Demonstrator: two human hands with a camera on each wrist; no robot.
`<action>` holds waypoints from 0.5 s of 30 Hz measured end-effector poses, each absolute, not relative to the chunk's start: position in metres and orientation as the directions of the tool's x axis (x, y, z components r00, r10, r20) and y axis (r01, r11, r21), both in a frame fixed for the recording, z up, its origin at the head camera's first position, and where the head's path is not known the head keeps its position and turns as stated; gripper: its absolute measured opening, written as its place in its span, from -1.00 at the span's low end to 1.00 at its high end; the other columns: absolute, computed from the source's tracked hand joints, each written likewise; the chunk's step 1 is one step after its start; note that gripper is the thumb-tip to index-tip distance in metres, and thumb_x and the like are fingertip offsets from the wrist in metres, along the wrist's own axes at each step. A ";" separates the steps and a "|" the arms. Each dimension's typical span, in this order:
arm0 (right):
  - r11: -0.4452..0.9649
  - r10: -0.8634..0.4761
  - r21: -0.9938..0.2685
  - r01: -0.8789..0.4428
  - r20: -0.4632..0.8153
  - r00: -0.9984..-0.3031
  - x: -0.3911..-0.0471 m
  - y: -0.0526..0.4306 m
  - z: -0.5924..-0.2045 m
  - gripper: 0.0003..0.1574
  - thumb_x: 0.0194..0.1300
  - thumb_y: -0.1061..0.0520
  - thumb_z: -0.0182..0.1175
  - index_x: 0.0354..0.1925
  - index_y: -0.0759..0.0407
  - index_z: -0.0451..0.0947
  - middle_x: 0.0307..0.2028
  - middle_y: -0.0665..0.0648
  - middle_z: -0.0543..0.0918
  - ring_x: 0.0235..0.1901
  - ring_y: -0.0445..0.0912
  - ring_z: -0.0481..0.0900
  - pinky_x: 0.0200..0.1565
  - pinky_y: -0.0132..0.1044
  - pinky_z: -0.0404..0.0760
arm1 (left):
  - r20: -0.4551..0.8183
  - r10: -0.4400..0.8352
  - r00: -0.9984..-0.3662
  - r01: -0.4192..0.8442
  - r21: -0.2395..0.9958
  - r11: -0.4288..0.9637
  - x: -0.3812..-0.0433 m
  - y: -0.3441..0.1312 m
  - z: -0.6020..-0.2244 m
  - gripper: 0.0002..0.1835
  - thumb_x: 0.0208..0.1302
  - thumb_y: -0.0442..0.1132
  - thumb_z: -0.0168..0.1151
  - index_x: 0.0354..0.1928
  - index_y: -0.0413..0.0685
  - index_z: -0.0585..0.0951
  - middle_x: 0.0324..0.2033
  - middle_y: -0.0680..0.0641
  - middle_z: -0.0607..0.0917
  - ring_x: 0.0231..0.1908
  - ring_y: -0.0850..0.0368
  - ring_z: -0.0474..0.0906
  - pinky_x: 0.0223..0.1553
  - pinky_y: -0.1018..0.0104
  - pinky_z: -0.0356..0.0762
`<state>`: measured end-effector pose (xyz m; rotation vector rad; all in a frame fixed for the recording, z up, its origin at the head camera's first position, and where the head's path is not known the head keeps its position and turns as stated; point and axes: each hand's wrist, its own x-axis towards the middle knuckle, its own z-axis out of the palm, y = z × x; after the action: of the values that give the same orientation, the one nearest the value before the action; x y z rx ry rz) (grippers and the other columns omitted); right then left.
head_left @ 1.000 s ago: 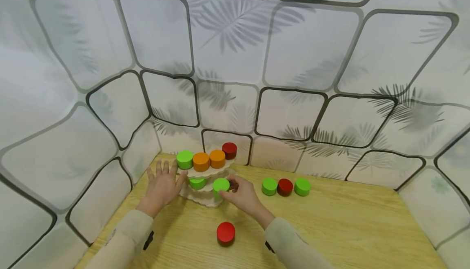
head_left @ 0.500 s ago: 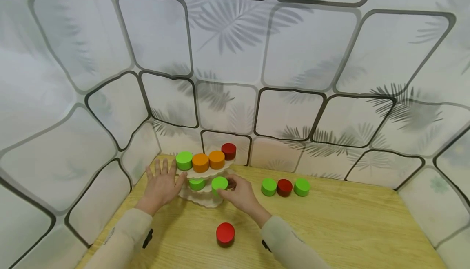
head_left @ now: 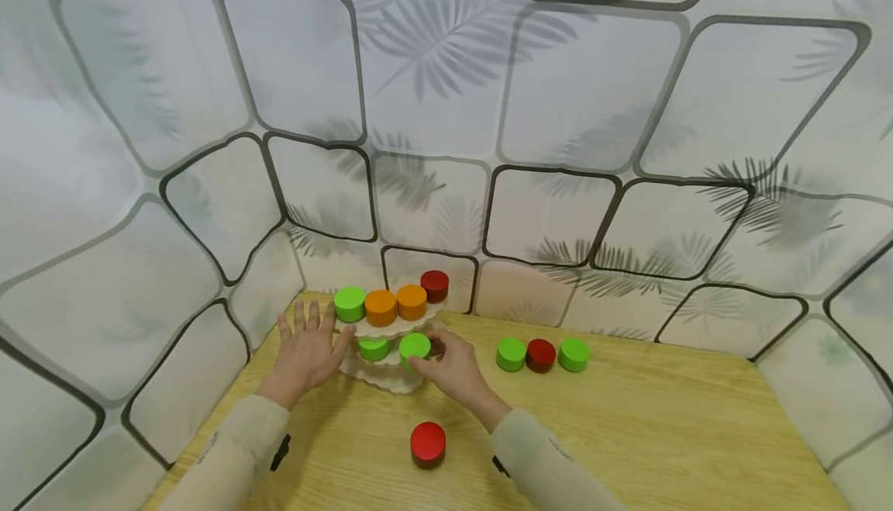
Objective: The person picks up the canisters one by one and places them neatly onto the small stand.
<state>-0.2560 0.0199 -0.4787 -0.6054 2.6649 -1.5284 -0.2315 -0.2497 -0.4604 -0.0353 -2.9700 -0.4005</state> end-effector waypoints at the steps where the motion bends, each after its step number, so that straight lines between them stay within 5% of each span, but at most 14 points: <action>1: 0.450 -0.332 -0.831 -0.327 0.184 -0.925 -0.256 0.019 -0.478 -0.42 0.27 0.00 0.50 0.16 0.25 0.67 -0.09 0.15 0.76 -0.13 -0.07 0.67 -0.05 -0.24 0.69 | 0.143 0.004 -0.990 0.042 0.265 0.963 -0.231 -0.250 -0.460 -0.17 0.69 0.21 -0.25 0.61 -0.39 0.15 0.54 -0.63 0.10 0.58 -0.66 -0.23 0.45 -0.68 -0.35; 15: 0.433 -0.278 -0.863 -0.262 0.148 -0.949 -0.259 0.009 -0.481 -0.43 0.23 0.01 0.57 0.13 0.21 0.71 -0.10 0.16 0.77 -0.13 0.00 0.73 -0.23 -0.36 0.72 | 0.133 0.004 -0.991 0.041 0.275 0.960 -0.232 -0.250 -0.459 -0.17 0.70 0.21 -0.26 0.62 -0.37 0.13 0.54 -0.63 0.07 0.58 -0.66 -0.24 0.45 -0.68 -0.36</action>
<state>-0.2587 0.0088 -0.4814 -0.4986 2.6450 -1.5879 -0.2317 -0.2500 -0.4594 -0.0345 -2.9800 -0.4226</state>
